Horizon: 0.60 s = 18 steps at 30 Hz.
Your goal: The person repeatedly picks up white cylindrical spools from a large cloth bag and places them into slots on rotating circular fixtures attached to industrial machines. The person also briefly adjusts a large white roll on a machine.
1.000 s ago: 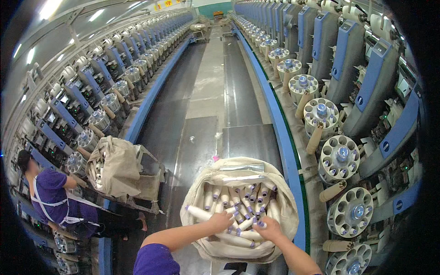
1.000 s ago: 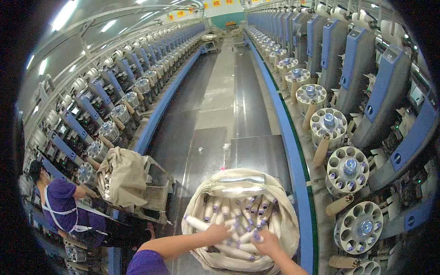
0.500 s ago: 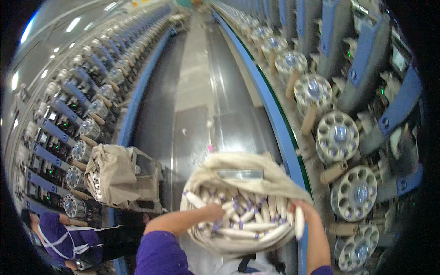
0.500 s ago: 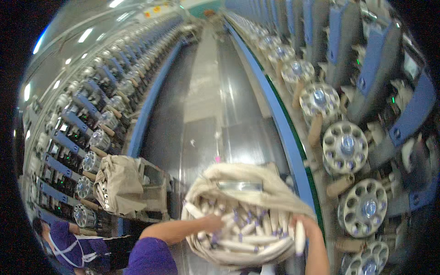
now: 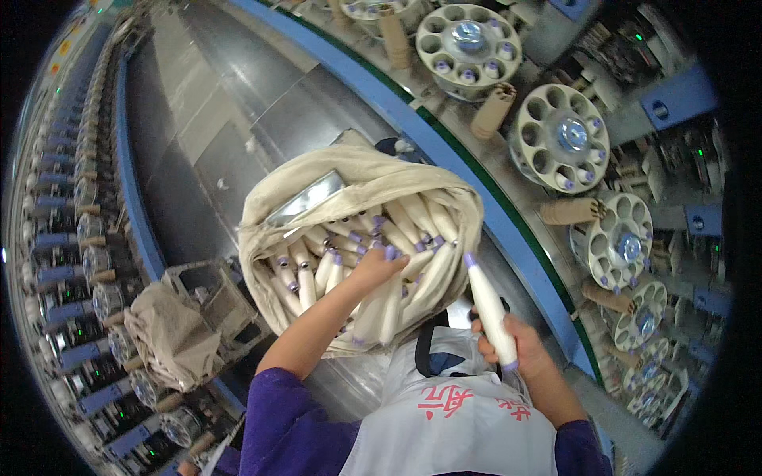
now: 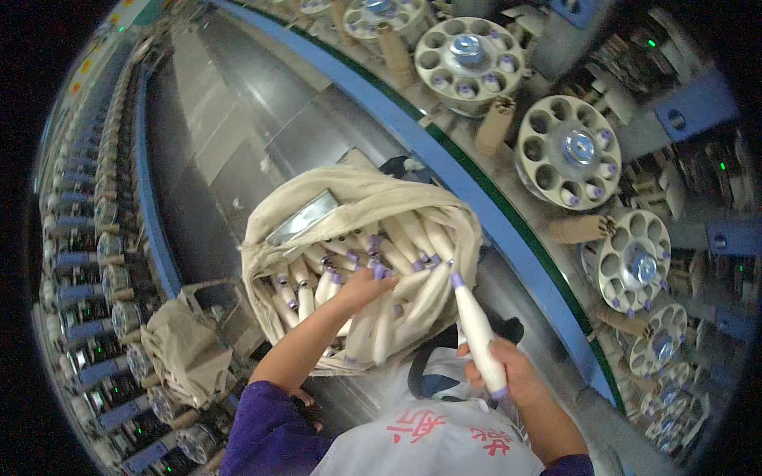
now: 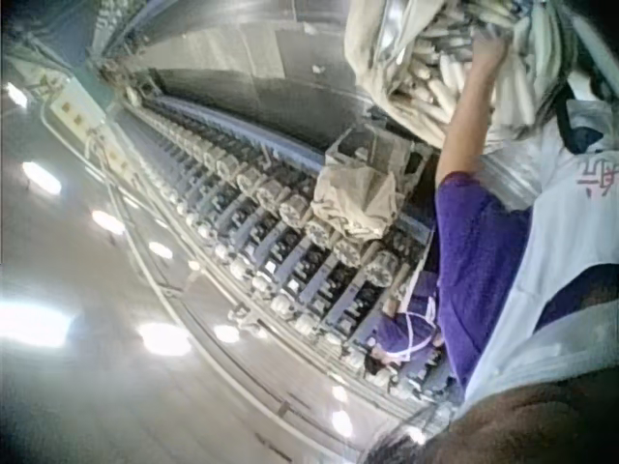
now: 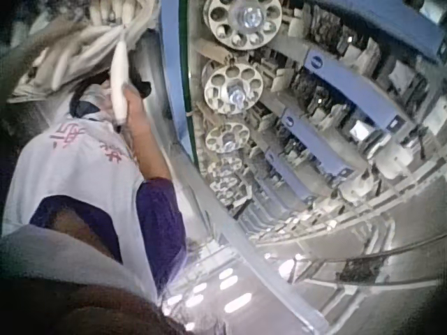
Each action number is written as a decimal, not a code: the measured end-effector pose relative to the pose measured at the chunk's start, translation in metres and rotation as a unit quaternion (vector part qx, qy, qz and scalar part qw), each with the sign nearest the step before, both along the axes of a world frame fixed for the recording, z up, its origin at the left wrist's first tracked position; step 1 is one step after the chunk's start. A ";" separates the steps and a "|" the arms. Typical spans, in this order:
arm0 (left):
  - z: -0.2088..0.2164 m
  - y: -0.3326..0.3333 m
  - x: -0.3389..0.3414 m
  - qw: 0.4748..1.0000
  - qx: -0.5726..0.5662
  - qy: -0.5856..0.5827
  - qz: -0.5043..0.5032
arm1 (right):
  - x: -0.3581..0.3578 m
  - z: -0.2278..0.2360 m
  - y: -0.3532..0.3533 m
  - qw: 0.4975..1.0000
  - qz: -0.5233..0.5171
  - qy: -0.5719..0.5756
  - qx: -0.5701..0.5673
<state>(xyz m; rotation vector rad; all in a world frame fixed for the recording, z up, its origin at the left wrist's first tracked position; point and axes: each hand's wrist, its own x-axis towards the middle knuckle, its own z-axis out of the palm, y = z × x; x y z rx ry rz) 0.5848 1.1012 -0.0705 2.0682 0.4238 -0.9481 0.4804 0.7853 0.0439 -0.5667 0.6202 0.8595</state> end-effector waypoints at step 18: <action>0.118 -0.101 -0.016 0.913 -0.378 -0.118 -0.100 | -0.106 0.037 -0.145 0.650 -0.028 -0.362 -0.668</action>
